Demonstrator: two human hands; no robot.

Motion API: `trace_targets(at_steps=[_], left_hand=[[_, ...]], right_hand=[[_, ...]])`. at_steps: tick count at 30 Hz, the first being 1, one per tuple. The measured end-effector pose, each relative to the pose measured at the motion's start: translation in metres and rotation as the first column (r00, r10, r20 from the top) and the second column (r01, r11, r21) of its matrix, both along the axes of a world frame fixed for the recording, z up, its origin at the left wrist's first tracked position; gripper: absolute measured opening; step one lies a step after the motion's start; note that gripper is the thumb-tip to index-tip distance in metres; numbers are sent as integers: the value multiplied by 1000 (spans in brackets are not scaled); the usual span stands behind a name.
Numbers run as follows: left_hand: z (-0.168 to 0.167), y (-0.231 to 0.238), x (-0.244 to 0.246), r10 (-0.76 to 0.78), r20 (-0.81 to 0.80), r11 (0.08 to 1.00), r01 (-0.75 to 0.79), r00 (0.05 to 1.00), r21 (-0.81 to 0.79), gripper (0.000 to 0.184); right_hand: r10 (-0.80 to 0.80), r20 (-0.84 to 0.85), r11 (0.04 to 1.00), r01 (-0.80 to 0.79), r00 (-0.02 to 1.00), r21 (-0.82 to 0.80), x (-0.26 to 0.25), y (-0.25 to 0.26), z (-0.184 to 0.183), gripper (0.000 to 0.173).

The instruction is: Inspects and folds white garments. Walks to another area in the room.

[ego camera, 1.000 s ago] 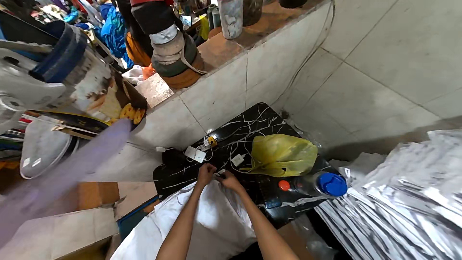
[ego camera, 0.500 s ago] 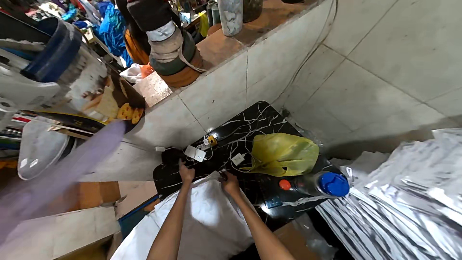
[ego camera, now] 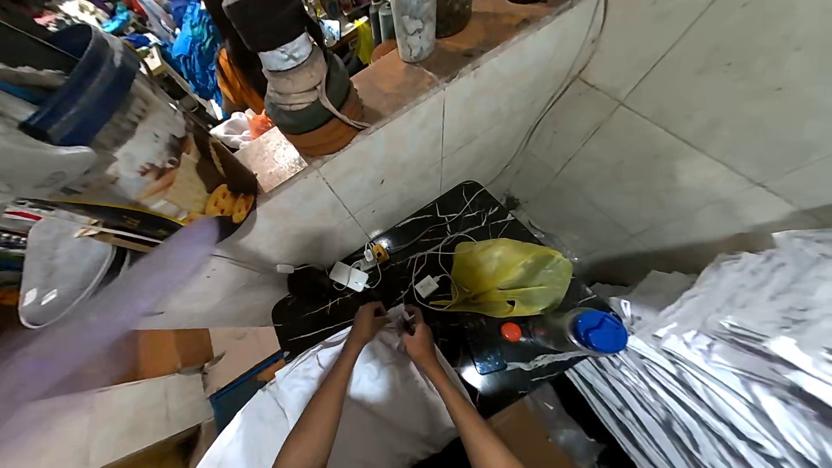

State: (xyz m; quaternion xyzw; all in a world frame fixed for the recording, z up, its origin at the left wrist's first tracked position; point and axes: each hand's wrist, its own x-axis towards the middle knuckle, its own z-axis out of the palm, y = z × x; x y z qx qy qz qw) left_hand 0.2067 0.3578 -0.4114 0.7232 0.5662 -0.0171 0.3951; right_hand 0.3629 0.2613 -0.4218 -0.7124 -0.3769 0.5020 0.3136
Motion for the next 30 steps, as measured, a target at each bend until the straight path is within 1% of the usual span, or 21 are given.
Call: trace_targets(at_steps=[1, 3, 5, 6, 9, 11, 13, 15, 19, 20, 22, 23, 25, 27, 28, 29, 30], left_hand=[[5, -8, -2, -12, 6, 999, 12, 1000, 45, 19], [5, -29, -12, -46, 30, 985, 40, 998, 169, 13], [1, -48, -23, -35, 81, 968, 14, 996, 251, 13], [-2, -54, -28, -16, 123, 964, -17, 992, 264, 13], [-8, -58, -39, 72, 238, 976, -117, 969, 184, 16], [-5, -52, -38, 171, 288, 972, -208, 942, 104, 25], [-3, -42, -36, 205, 343, 965, -247, 917, 83, 33], [-1, -32, -34, 149, 349, 975, -196, 925, 104, 32], [-4, -21, -29, -19, 268, 985, -29, 963, 172, 26], [-6, -21, -27, -48, 250, 982, 0, 967, 190, 22], [-12, -21, -24, -58, 246, 977, 4, 968, 211, 8], [-14, -22, -22, -35, 270, 979, -21, 962, 202, 6], [-13, -23, -19, 70, 364, 984, -125, 929, 130, 5], [-11, -24, -20, 213, 498, 965, -261, 841, 26, 7], [-9, -23, -22, 293, 531, 944, -327, 795, -31, 10], [-6, -22, -24, 361, 530, 922, -379, 767, -79, 12], [-3, -20, -26, 401, 509, 907, -408, 761, -104, 14]], right_hand=[[11, -10, 1000, -11, 1000, -9, 5, 4, 1, 51], [92, -14, 996, -92, 996, -12, 10, 6, 3, 41], [184, -4, 983, -184, 983, -9, 7, 6, 1, 36], [208, 4, 978, -208, 978, -10, 4, 4, -1, 35], [174, 9, 985, -174, 985, -1, -2, -5, -6, 32], [128, 0, 992, -128, 992, 9, -5, -8, -7, 32], [102, -7, 995, -102, 995, 8, -7, -8, -8, 32], [85, -14, 996, -85, 996, -5, -7, -8, -8, 32], [61, -33, 998, -61, 998, -1, -7, -7, -9, 36], [59, -34, 998, -59, 998, -3, -7, -6, -8, 36], [55, -34, 998, -55, 998, -12, -7, -4, -7, 36], [52, -35, 998, -52, 998, -17, -7, -3, -7, 36], [51, -29, 998, -52, 998, -23, -7, -2, -7, 34], [38, -30, 999, -39, 999, -23, -7, -1, -7, 32], [29, -35, 999, -30, 999, -26, -6, -1, -7, 31], [15, -44, 1000, -16, 999, -26, -6, -1, -8, 31], [-4, -57, 1000, 3, 998, -22, -6, -2, -9, 31]])
